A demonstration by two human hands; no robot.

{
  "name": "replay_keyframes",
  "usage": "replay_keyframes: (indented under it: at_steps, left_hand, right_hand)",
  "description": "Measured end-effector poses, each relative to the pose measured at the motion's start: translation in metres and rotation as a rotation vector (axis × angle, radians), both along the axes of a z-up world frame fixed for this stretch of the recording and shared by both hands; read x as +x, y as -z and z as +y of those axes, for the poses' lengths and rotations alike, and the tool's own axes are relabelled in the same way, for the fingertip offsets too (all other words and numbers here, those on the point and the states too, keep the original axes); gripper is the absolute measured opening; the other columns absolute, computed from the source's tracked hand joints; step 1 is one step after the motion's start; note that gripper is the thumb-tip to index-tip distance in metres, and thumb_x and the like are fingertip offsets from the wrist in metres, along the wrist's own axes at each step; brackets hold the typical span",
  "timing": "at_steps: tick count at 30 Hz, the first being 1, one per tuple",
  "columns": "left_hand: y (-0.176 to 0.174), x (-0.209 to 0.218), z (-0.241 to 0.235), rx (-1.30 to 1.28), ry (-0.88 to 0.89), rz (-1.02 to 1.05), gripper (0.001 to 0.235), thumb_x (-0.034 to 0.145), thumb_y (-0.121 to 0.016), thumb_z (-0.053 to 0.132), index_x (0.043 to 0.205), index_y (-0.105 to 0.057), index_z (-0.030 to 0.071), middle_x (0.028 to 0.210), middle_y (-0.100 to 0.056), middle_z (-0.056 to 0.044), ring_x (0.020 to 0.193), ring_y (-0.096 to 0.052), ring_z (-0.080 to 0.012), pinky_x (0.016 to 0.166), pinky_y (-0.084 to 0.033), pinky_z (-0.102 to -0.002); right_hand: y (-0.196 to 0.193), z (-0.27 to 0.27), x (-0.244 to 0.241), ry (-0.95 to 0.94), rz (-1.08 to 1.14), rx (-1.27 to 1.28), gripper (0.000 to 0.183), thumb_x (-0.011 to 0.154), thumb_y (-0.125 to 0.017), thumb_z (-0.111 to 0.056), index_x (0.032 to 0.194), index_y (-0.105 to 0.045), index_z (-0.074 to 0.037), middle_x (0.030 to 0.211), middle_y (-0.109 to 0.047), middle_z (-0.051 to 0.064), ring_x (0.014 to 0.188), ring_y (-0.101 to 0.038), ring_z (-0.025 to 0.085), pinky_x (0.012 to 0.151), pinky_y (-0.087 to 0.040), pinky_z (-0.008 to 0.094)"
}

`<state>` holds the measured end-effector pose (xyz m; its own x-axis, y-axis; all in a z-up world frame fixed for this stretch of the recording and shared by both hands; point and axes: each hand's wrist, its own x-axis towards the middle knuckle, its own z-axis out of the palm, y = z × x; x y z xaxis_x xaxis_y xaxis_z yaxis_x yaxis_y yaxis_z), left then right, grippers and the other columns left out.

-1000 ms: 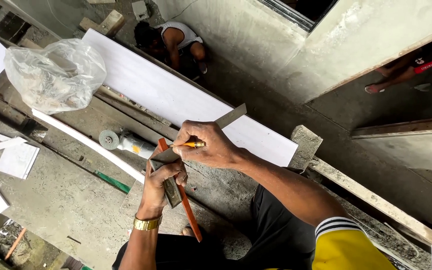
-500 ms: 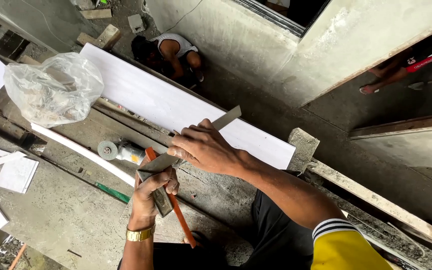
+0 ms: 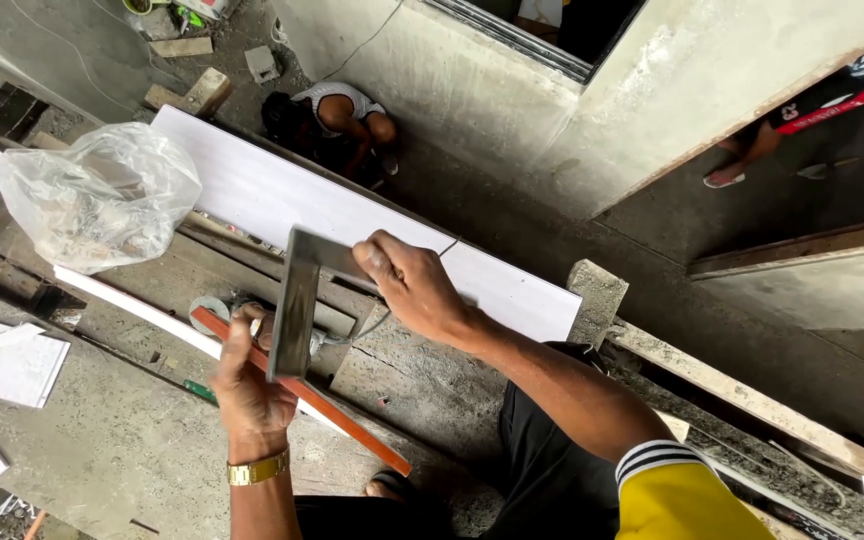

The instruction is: The person uses a try square and pencil to mark a straight line on a white wooden plank. They repeatedly reposition the square and draw along its edge to ensure accuracy.

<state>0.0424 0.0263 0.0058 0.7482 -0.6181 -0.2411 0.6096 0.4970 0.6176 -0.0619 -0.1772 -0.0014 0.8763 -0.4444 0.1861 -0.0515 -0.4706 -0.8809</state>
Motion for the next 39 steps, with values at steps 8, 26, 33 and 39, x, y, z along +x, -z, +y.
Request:
replay_keyframes:
  at_steps: [8,26,33,39]
  left_hand:
    - [-0.001,-0.012,-0.026,0.177,0.041,0.074,0.009,0.088,-0.061,0.007,0.09,-0.057,0.015,0.062,-0.039,0.005,0.039,-0.037,-0.0072,0.035,-0.033,-0.022]
    - [0.082,-0.029,-0.01,0.776,0.017,-0.093,0.021,0.097,-0.052,0.019,0.079,-0.061,0.014,0.059,-0.045,0.005,0.049,-0.039,-0.0079,0.044,-0.031,-0.023]
    - [0.053,-0.037,-0.027,0.63,-0.068,0.06,0.015,0.086,-0.057,0.017,0.097,-0.066,0.012,0.068,-0.057,0.003,0.046,-0.038,-0.0058,0.04,-0.029,-0.02]
    - [0.051,-0.038,-0.026,0.683,-0.095,0.071,0.012,0.085,-0.059,0.015,0.09,-0.068,0.008,0.062,-0.053,0.002,0.044,-0.036,-0.0054,0.038,-0.027,-0.019]
  right_hand:
    - [-0.034,0.027,0.011,0.173,0.124,0.965,0.07,0.1,-0.03,-0.066,0.094,-0.063,-0.005,0.057,-0.042,-0.006,0.044,-0.031,0.006,0.038,-0.026,0.022]
    - [-0.043,0.049,-0.006,-0.111,-0.005,1.013,0.012,0.099,-0.068,-0.021,0.097,-0.062,-0.011,0.075,-0.054,-0.002,0.064,-0.054,0.011,0.057,-0.052,0.022]
    - [-0.036,0.05,0.003,-0.063,0.056,0.96,0.033,0.081,-0.053,0.015,0.084,-0.038,-0.014,0.114,-0.072,0.02,0.095,-0.066,0.023,0.06,-0.053,0.026]
    - [-0.027,0.051,0.008,-0.102,0.13,1.062,0.031,0.087,-0.053,0.014,0.085,-0.039,-0.014,0.121,-0.07,0.021,0.089,-0.07,0.024,0.052,-0.056,0.026]
